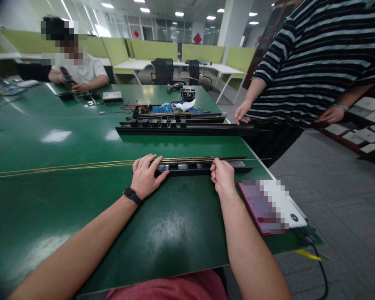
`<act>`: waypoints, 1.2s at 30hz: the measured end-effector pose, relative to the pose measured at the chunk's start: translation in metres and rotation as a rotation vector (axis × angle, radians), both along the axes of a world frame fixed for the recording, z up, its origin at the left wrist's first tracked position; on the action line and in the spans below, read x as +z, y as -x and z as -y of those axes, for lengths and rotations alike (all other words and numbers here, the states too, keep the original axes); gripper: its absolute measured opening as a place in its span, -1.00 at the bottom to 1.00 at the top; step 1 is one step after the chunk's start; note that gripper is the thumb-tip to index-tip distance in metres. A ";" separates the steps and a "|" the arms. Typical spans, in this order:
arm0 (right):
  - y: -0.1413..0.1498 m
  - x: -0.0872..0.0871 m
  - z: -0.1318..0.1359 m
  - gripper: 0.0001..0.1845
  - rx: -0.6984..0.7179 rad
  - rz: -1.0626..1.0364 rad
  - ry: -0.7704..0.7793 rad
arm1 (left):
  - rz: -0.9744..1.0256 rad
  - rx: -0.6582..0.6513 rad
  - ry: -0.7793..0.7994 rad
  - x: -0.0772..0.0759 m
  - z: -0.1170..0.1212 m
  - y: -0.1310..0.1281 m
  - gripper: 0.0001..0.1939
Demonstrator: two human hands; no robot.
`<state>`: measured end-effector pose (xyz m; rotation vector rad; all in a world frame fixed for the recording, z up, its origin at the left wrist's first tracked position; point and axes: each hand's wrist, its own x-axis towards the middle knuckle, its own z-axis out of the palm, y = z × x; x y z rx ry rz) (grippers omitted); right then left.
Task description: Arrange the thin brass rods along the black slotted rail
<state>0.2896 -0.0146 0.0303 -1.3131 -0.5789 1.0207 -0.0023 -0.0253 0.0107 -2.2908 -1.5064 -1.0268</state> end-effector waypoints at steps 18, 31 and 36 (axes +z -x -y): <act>0.002 0.003 0.002 -0.75 -0.013 0.000 0.009 | -0.007 0.005 0.000 0.000 0.000 0.001 -0.47; 0.002 0.004 0.002 -0.75 -0.020 -0.007 0.017 | 0.014 -0.004 0.011 0.001 0.000 0.000 -0.47; 0.002 0.004 0.002 -0.79 -0.016 0.001 0.009 | 0.004 0.001 0.011 0.001 0.001 0.000 -0.47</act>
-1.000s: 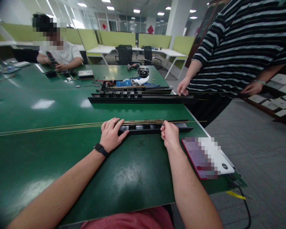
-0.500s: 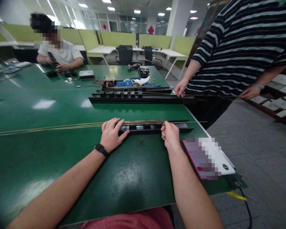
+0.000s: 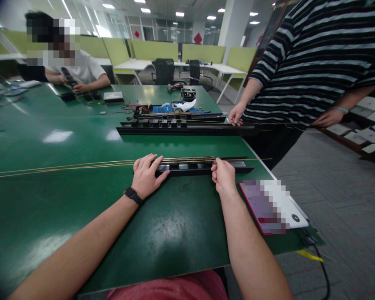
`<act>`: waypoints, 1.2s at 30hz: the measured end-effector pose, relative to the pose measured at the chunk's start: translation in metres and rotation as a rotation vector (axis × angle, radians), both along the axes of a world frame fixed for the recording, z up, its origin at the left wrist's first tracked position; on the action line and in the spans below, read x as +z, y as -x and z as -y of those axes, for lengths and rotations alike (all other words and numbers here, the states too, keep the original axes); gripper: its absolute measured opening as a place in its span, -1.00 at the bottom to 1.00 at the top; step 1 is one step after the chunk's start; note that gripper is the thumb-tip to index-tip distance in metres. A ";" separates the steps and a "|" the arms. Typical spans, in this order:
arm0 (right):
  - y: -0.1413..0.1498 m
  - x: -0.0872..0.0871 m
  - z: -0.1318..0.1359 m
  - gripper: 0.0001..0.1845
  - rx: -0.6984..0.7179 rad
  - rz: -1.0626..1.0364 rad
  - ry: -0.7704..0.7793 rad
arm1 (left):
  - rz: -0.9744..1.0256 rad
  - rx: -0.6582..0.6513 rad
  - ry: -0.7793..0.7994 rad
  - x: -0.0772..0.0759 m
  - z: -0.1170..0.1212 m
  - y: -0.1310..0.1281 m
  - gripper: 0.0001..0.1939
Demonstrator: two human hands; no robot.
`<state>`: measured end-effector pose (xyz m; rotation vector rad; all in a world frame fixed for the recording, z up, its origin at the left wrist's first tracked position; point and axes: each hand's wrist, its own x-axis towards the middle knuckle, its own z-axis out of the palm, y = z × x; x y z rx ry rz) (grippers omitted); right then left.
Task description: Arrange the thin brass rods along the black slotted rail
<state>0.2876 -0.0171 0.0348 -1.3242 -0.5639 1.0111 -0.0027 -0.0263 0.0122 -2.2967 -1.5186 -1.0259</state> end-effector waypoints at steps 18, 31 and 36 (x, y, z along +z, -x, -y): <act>-0.003 -0.004 -0.001 -0.73 0.037 0.009 -0.021 | -0.016 0.005 -0.009 -0.002 -0.001 -0.002 -0.47; -0.002 -0.004 -0.001 -0.76 0.009 0.015 -0.017 | -0.018 0.006 -0.013 -0.002 -0.001 -0.002 -0.47; -0.001 -0.002 -0.002 -0.81 -0.007 -0.011 -0.012 | -0.023 0.010 -0.012 -0.002 -0.001 -0.001 -0.47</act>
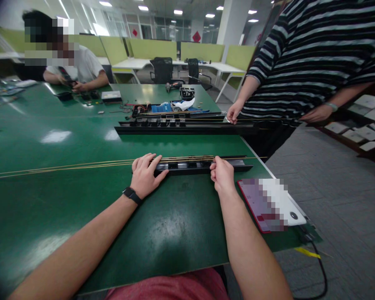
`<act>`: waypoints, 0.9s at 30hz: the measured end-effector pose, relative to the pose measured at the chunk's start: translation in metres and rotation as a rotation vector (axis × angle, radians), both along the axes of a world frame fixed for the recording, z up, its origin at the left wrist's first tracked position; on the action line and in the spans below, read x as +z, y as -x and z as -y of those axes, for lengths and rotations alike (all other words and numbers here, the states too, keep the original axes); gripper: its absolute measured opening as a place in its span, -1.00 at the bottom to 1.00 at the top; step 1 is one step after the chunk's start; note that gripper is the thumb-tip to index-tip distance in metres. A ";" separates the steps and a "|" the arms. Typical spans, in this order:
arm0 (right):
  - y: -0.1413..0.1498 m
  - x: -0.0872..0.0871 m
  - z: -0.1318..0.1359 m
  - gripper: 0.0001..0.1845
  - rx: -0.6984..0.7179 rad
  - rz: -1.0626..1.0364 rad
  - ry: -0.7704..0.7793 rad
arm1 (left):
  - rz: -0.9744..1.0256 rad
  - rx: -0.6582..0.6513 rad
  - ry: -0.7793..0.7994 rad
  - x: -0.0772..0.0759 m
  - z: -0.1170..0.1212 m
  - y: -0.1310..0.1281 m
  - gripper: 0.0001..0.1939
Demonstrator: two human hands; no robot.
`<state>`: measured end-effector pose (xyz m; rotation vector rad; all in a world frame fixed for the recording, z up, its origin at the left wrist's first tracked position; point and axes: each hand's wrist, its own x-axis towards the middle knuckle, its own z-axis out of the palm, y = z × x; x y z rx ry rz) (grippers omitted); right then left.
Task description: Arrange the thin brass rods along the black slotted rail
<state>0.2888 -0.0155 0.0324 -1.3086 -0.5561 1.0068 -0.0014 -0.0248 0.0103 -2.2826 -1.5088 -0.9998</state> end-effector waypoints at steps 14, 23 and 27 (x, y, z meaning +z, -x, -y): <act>0.000 0.000 -0.001 -0.84 -0.032 -0.010 0.001 | 0.012 -0.005 -0.016 0.000 0.000 0.001 -0.47; -0.001 -0.001 -0.001 -0.83 -0.018 -0.004 -0.016 | 0.010 -0.001 -0.016 0.001 0.000 0.000 -0.47; 0.000 0.000 0.000 -0.84 -0.011 0.000 -0.005 | 0.019 -0.006 -0.006 0.001 0.001 0.000 -0.47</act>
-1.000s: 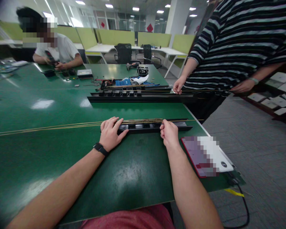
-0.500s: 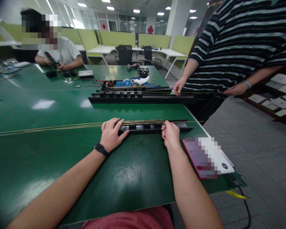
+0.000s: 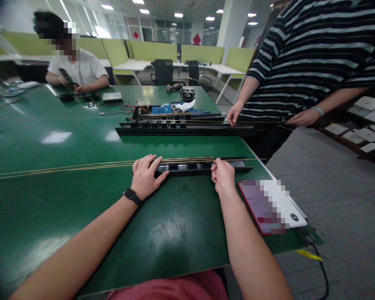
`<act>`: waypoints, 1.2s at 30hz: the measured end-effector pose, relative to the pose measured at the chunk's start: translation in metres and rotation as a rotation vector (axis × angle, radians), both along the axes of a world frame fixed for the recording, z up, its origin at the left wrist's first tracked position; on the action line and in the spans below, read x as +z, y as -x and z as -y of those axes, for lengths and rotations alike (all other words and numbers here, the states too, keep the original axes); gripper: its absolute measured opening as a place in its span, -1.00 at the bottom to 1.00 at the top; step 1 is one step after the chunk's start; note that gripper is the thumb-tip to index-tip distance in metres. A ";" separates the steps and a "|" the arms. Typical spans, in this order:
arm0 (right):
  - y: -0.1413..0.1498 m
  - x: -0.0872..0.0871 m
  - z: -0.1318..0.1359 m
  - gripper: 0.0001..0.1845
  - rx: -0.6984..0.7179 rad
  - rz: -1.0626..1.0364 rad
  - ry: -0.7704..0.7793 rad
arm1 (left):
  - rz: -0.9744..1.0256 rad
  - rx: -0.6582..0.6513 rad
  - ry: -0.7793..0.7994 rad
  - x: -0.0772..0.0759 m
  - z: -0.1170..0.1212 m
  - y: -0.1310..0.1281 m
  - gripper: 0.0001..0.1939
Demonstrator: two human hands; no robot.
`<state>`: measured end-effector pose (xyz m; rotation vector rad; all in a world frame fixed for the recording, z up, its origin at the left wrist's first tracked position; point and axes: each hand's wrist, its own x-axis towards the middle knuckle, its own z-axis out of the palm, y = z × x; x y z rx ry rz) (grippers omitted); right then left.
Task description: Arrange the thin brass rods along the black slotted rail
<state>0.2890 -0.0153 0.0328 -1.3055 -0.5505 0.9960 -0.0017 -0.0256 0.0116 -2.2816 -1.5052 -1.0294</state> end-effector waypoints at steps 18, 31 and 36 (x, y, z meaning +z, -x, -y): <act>0.002 0.003 0.002 -0.84 -0.002 0.005 0.012 | -0.002 -0.002 0.004 -0.001 0.000 0.001 -0.47; 0.000 -0.001 0.001 -0.82 0.003 0.010 0.015 | 0.001 0.001 0.011 -0.003 0.000 0.001 -0.47; 0.000 -0.001 0.000 -0.79 0.003 0.011 0.025 | -0.001 0.003 0.001 -0.002 0.000 0.001 -0.47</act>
